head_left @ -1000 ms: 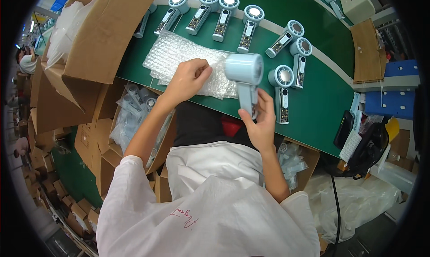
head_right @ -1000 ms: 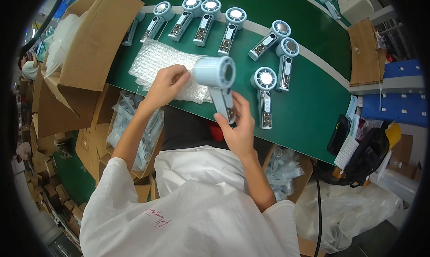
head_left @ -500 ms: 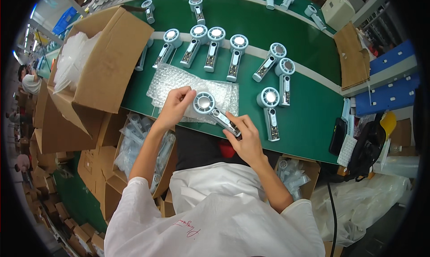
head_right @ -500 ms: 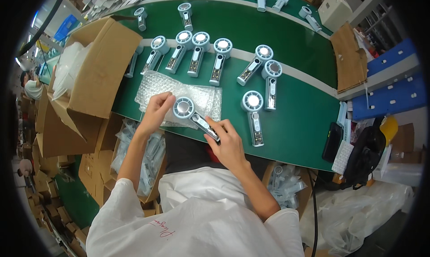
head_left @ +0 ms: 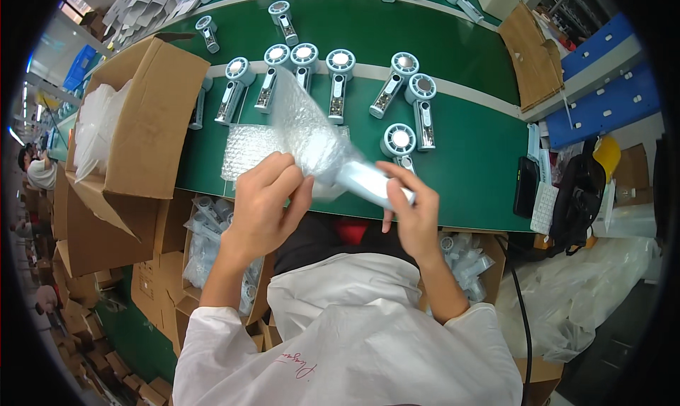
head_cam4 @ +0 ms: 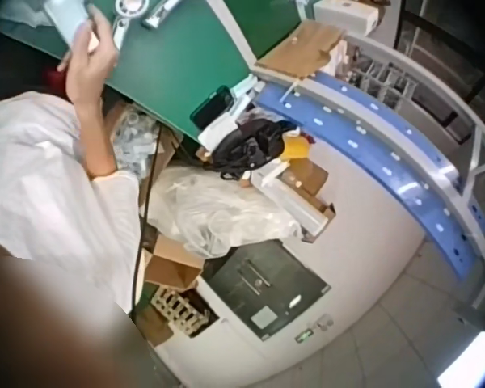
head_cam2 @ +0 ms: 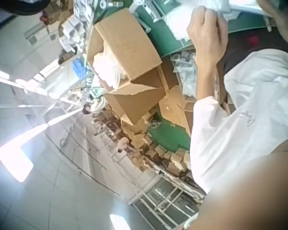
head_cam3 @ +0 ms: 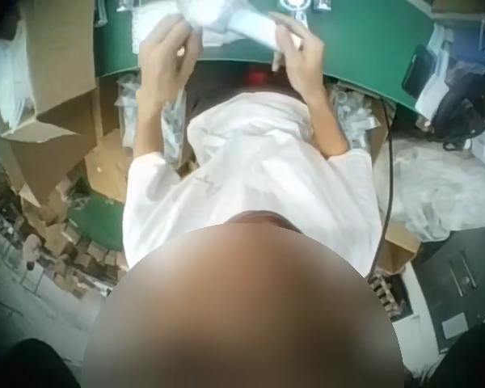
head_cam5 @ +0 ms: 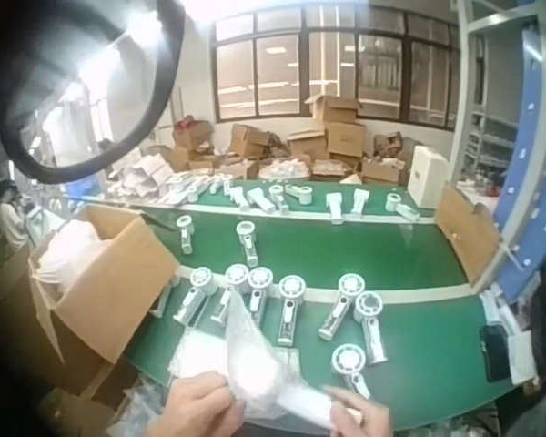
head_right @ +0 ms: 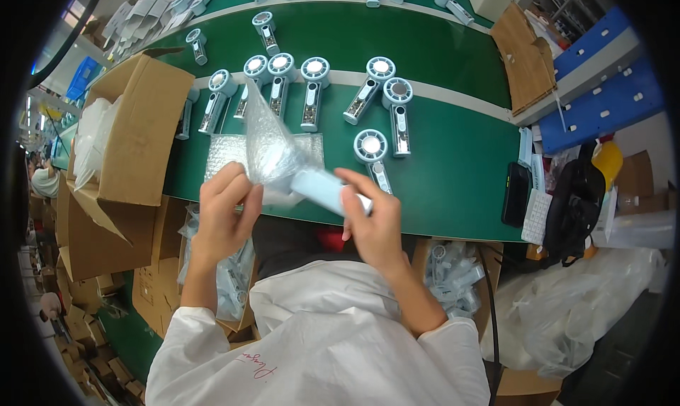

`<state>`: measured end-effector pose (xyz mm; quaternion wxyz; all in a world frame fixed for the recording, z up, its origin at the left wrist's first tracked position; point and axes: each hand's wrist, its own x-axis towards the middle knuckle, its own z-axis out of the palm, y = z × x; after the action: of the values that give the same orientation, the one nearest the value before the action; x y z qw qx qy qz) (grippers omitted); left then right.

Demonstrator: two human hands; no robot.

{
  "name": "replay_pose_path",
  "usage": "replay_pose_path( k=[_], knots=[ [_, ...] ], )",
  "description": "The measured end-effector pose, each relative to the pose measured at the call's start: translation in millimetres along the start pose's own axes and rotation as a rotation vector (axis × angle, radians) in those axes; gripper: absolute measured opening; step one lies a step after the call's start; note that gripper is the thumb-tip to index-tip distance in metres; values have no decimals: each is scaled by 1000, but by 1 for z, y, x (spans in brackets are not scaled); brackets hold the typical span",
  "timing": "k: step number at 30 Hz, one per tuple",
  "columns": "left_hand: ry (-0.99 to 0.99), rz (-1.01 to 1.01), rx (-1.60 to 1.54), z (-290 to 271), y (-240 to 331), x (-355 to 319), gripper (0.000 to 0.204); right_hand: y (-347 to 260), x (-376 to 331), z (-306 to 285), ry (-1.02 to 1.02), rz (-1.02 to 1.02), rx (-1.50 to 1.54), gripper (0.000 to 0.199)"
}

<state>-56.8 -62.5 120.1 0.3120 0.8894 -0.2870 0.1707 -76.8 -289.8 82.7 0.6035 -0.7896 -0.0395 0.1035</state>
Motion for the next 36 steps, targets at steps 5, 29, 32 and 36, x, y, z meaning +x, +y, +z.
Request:
replay_pose_path(
  k=[5,29,32,36],
  knots=[
    [9,284,-48,27,37,14,15,51,-22,10,-192,204,1452,50],
    [-211,-171,-1308,140,114,207,33,-25,-42,-273,426,65,-86,29],
    [-171,-188,-1376,142,119,206,34,-18,-42,-261,458,-118,185,32],
    [-98,-204,-1528,144,130,202,34,12,-46,-245,25,-460,886,39]
  ],
)
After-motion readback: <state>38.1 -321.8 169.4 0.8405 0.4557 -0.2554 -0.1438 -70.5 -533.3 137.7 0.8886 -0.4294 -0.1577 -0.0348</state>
